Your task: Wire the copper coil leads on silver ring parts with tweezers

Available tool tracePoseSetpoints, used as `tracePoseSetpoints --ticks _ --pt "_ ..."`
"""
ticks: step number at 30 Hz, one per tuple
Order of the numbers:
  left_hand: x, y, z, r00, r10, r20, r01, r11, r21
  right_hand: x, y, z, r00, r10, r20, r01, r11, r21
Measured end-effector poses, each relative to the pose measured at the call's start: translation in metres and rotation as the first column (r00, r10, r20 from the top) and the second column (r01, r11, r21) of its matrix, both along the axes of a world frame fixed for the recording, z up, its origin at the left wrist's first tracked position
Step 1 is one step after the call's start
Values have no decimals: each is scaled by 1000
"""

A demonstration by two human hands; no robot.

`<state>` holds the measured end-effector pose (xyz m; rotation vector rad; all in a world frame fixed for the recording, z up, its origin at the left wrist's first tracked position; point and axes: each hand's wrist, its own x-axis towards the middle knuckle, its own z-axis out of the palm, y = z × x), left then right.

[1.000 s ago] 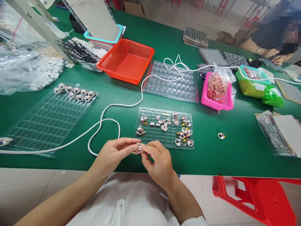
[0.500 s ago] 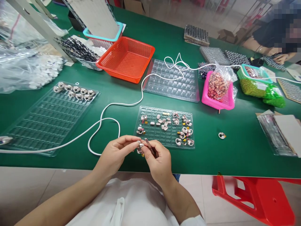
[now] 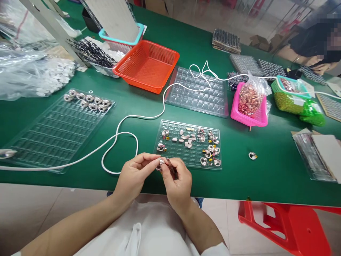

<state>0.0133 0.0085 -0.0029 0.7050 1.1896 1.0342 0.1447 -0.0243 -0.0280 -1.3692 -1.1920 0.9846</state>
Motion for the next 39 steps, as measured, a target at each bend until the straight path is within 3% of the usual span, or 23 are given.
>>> tracePoseSetpoints --ticks 7,15,27,39 --pt "4 -3 -3 998 58 -25 -57 997 48 -1 3 -3 999 -21 33 18 996 88" --pt "-1 -5 -3 997 16 -72 -11 997 71 0 4 -2 1000 -9 -12 10 998 64" --pt "-6 -1 -2 999 -7 51 4 999 53 3 3 -5 1000 20 -2 -20 995 101" --pt "-7 -3 -4 997 -51 -51 57 991 125 5 2 -11 998 10 63 -20 986 167"
